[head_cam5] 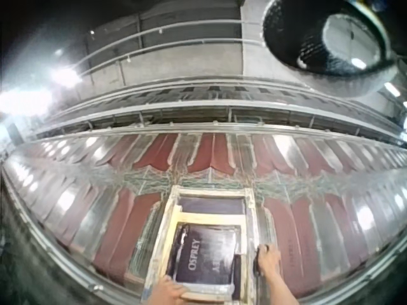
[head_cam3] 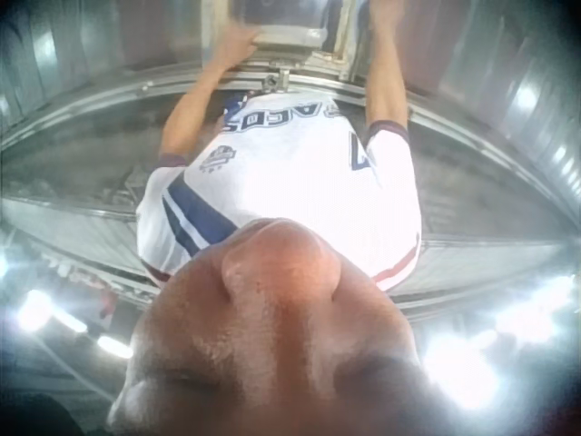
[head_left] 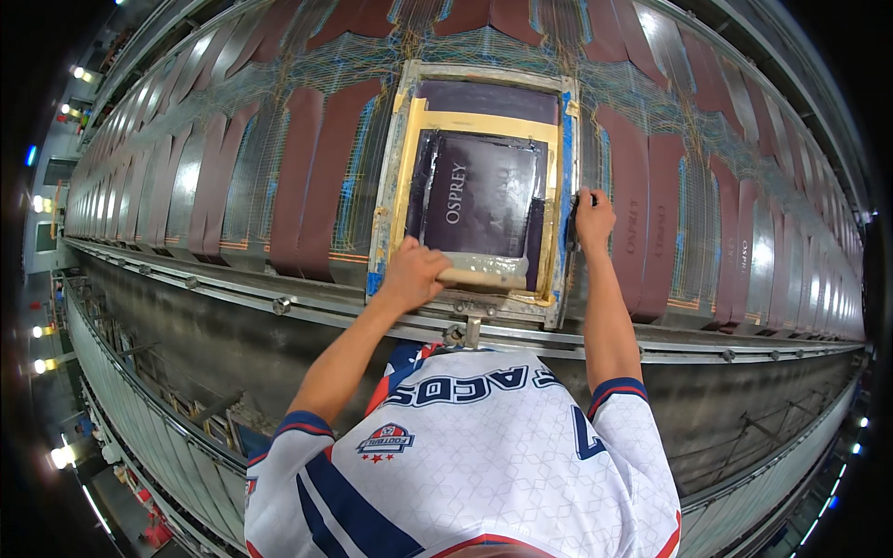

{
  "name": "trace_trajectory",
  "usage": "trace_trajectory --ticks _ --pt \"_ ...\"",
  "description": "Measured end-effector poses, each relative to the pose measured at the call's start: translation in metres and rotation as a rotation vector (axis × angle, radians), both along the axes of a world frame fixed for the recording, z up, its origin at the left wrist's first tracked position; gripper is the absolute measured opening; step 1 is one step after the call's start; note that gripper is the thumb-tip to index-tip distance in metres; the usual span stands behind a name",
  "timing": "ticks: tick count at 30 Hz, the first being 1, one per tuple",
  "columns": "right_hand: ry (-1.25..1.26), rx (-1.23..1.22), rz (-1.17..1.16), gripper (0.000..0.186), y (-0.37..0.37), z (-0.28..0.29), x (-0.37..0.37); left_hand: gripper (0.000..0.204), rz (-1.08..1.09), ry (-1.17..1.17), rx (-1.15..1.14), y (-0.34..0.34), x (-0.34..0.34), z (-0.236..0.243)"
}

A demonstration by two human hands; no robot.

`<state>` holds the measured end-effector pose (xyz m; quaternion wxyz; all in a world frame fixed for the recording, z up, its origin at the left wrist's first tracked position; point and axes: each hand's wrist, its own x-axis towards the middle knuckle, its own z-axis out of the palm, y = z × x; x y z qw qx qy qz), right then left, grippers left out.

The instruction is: The person repeatedly uses a squeegee to pull white ink across a screen-printing frame labeled 'OSPREY' over a moving conveyor of fabric panels. The person maintains a steady rhythm, repositioning the squeegee and frame as needed to continue the printing stroke.

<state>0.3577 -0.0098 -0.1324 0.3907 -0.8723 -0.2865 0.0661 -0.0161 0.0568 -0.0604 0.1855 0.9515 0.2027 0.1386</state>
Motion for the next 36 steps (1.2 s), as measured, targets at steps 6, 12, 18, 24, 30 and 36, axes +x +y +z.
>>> trace_trajectory --ticks 6,12,18,24,30,36 --pt "-0.015 0.099 -0.021 0.034 -0.011 0.028 0.014 0.025 0.039 -0.119 0.121 0.117 0.101 0.018" --pt "0.111 0.098 0.02 0.033 -0.025 0.049 0.048 0.029 0.133 -0.151 0.095 0.157 0.167 0.047" --pt "0.086 0.102 0.055 0.031 -0.034 0.059 0.088 0.024 0.105 -0.183 0.233 0.021 0.137 -0.007" --pt "0.119 0.122 0.064 0.031 -0.045 0.047 0.091 0.041 0.176 -0.089 0.182 -0.089 0.091 0.003" --pt "0.125 0.172 0.105 0.031 -0.014 0.031 0.031 0.041 0.205 0.079 0.121 -0.031 0.049 0.018" --pt "0.145 0.181 0.113 0.033 0.027 0.039 -0.029 0.029 0.19 0.103 0.063 0.025 -0.007 0.033"
